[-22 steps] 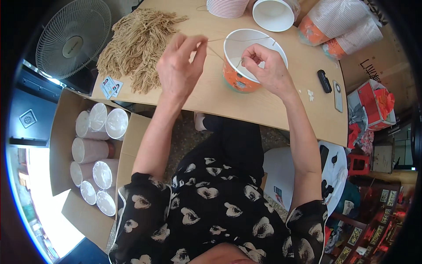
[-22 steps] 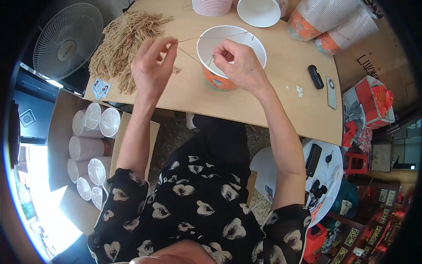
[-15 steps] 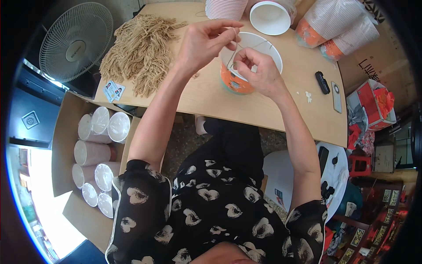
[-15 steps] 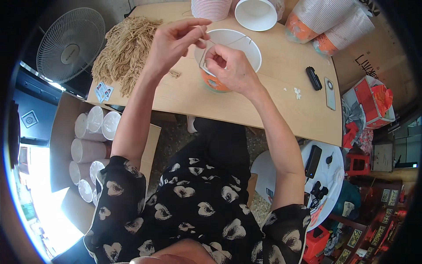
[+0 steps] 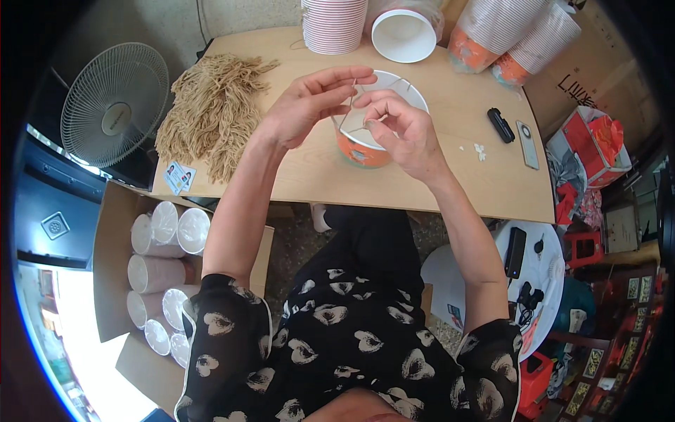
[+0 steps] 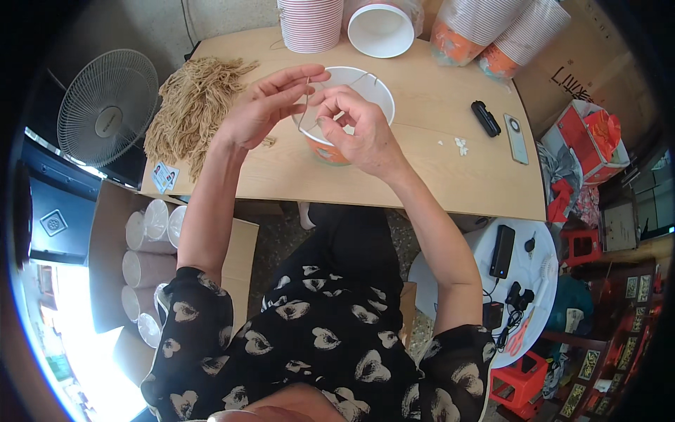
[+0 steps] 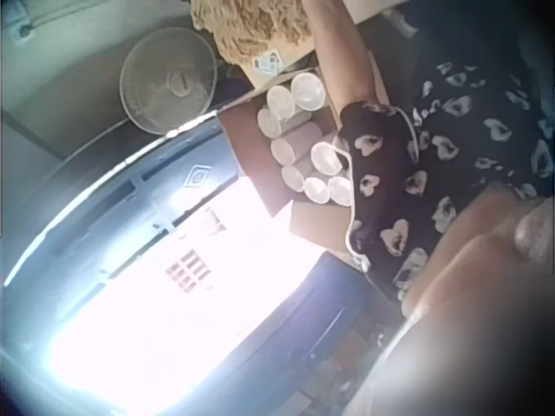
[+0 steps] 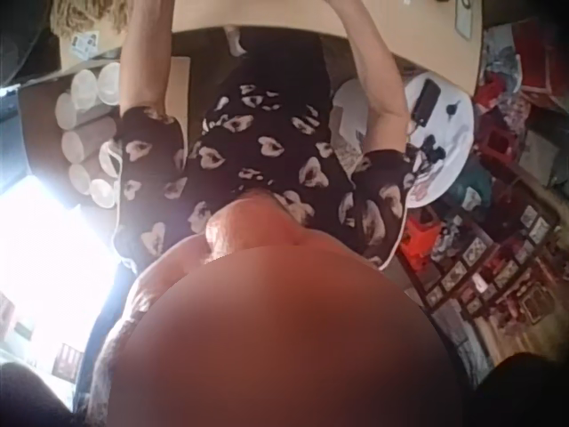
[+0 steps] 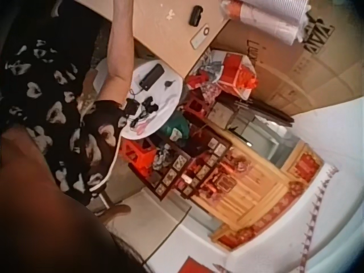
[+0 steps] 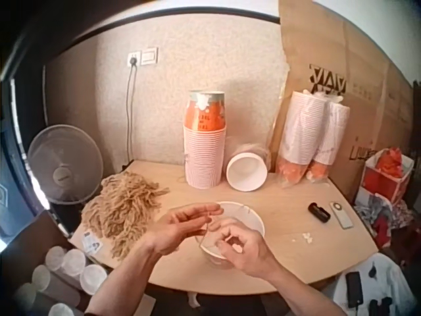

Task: Attaching string handles to paper Halloween buckets using a thin guide tool.

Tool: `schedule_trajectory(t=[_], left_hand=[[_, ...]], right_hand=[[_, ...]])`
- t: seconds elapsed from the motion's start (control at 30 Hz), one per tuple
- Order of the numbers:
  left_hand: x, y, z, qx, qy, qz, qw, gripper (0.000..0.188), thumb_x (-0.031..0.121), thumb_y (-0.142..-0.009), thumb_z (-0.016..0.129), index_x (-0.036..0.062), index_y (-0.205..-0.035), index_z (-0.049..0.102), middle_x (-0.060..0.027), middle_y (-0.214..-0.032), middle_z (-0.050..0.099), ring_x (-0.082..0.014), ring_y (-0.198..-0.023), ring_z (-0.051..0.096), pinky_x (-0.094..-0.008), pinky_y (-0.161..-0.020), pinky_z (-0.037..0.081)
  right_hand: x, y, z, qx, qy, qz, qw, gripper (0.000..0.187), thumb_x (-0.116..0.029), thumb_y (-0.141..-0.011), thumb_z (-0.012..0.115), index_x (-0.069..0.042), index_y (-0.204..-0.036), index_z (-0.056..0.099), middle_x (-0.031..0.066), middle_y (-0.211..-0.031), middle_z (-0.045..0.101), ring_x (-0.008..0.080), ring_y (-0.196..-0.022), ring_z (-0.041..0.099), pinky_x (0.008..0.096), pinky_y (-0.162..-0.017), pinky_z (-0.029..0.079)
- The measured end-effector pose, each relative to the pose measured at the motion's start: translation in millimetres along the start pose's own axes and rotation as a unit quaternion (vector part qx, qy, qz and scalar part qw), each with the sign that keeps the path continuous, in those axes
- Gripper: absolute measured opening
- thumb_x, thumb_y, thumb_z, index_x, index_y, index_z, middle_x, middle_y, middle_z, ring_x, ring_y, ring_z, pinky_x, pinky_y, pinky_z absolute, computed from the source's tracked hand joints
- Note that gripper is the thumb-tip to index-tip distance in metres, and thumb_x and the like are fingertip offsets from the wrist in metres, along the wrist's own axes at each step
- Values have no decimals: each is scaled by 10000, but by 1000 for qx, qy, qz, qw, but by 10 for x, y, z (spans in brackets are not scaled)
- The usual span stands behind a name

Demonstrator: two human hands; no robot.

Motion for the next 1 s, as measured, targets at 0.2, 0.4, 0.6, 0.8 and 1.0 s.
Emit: schedule_trajectory(t=[0.2, 0.4, 0.6, 0.8, 1.0], left_hand=[[133, -56, 107, -57, -119, 41, 990, 346, 152, -1040, 546, 80, -1370, 619, -40, -1348, 653, -84, -1020, 633, -246, -929, 477], [122, -123, 182, -97, -146, 63, 982, 359, 208, -1054, 521, 56, -1373, 587, -51, -1280, 676, -92, -938, 615, -271, -846, 503], [-15, 76, 121, -30, -168, -42, 984, 279, 255, -1048, 505, 54, -1238, 539, -49, -1064, 687, -99, -940, 635, -249, -764, 517], [17, 181, 220, -95, -139, -109, 980, 307, 170, -1003, 596, -15, -1242, 545, -112, -1075, 720, -148, -1043, 693, -262, -783, 562], [-134, 153, 168, -103, -97, -140, 980, 269, 15, -927, 653, -97, -1159, 577, -188, -1016, 735, -178, -958, 719, -265, -846, 588]], right_hand=[[93, -8, -40, -39, -92, 94, 991, 101, -51, -937, 610, 34, -970, 652, 65, -1011, 709, 112, -888, 635, 278, -811, 530], [73, 22, -6, -80, -171, 110, 976, 121, -76, -955, 596, 26, -974, 658, 113, -1044, 694, 161, -972, 647, 310, -910, 526], [130, 63, -53, -48, -246, 110, 962, 145, -47, -964, 597, 57, -1014, 684, 107, -1026, 715, 146, -930, 669, 294, -891, 549], [164, 76, -90, -25, -260, 146, 954, 144, -42, -978, 584, 66, -996, 677, 142, -1055, 712, 156, -879, 681, 305, -849, 574], [136, 99, -179, 11, -202, 151, 968, 165, -61, -986, 589, 74, -1006, 683, 149, -1034, 715, 162, -851, 696, 305, -802, 590]])
Point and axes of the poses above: each hand's wrist, its own y-axis away from the middle knuckle, its own z-axis out of the palm, x = y × z, the point moved 5 cm from there along -y, towards the middle knuckle
